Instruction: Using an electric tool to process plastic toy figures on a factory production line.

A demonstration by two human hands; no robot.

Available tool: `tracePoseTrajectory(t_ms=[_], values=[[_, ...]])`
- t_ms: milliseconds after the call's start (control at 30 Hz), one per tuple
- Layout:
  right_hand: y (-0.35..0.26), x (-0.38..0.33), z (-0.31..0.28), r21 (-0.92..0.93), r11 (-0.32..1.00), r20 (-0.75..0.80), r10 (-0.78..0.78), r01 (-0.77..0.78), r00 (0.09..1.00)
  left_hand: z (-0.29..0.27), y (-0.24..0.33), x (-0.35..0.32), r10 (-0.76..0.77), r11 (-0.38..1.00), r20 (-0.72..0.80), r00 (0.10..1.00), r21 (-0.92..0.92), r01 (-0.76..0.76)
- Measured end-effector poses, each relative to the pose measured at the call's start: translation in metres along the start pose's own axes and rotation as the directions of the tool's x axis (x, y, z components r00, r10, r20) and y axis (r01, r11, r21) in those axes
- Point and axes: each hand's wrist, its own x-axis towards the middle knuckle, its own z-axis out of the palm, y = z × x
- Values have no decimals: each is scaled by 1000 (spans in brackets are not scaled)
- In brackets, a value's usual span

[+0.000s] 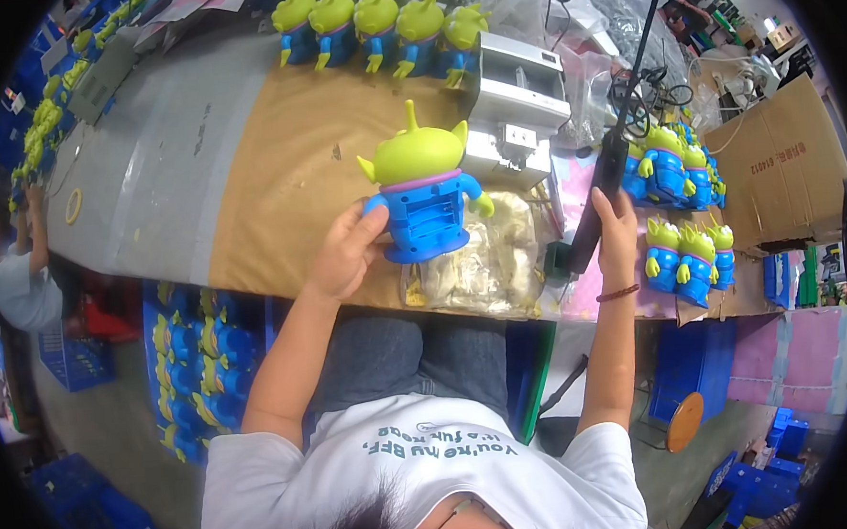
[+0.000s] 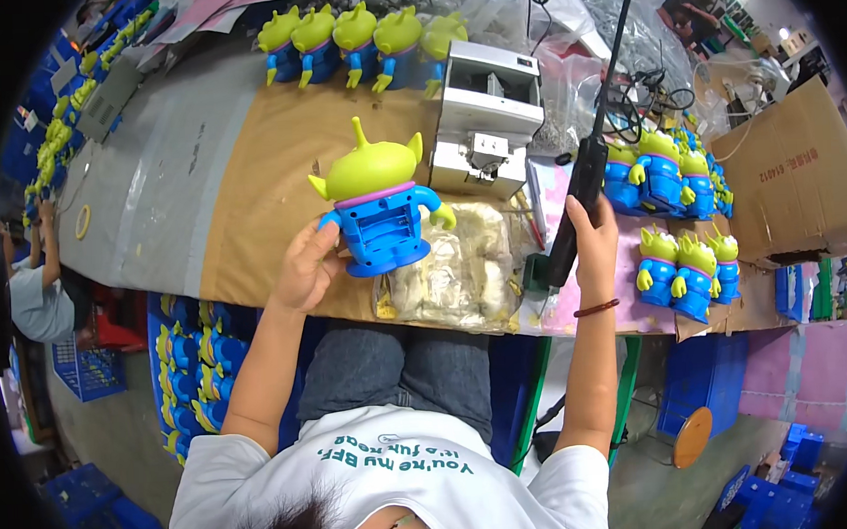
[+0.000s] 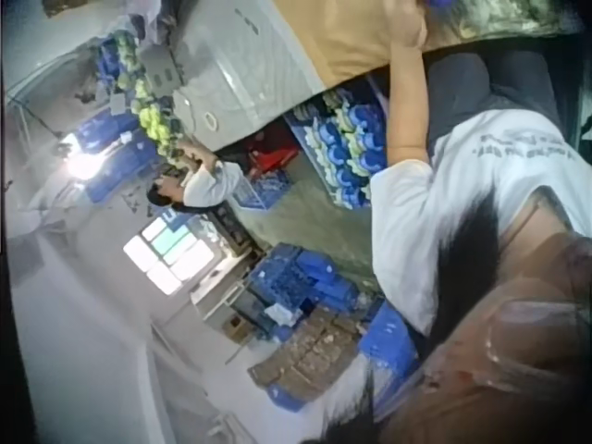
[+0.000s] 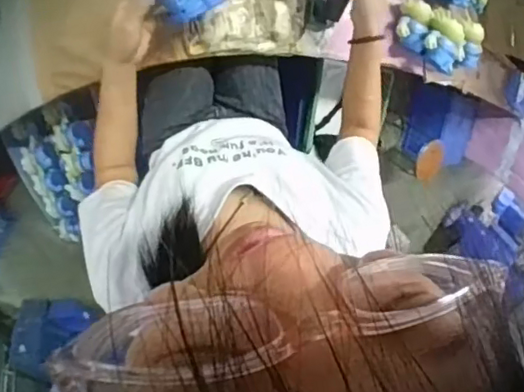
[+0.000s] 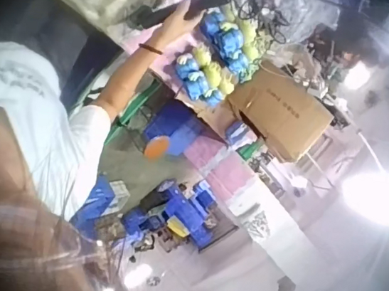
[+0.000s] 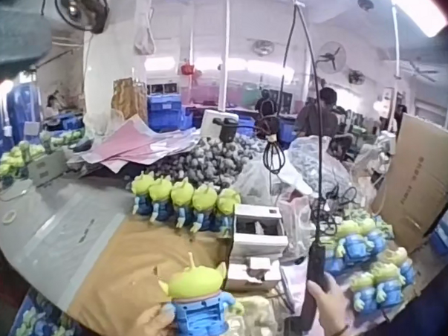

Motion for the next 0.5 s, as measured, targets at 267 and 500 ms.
tracePoseTrajectory(t_ms=[267,500], values=[[-71,-95,106,-205,757,189,-591,620,784,42,-22,-2,133,982,-90,987,145,-119],[-61,-95,140,-68,830,126,-543,553,830,50,-36,0,301,890,-90,950,385,-245]])
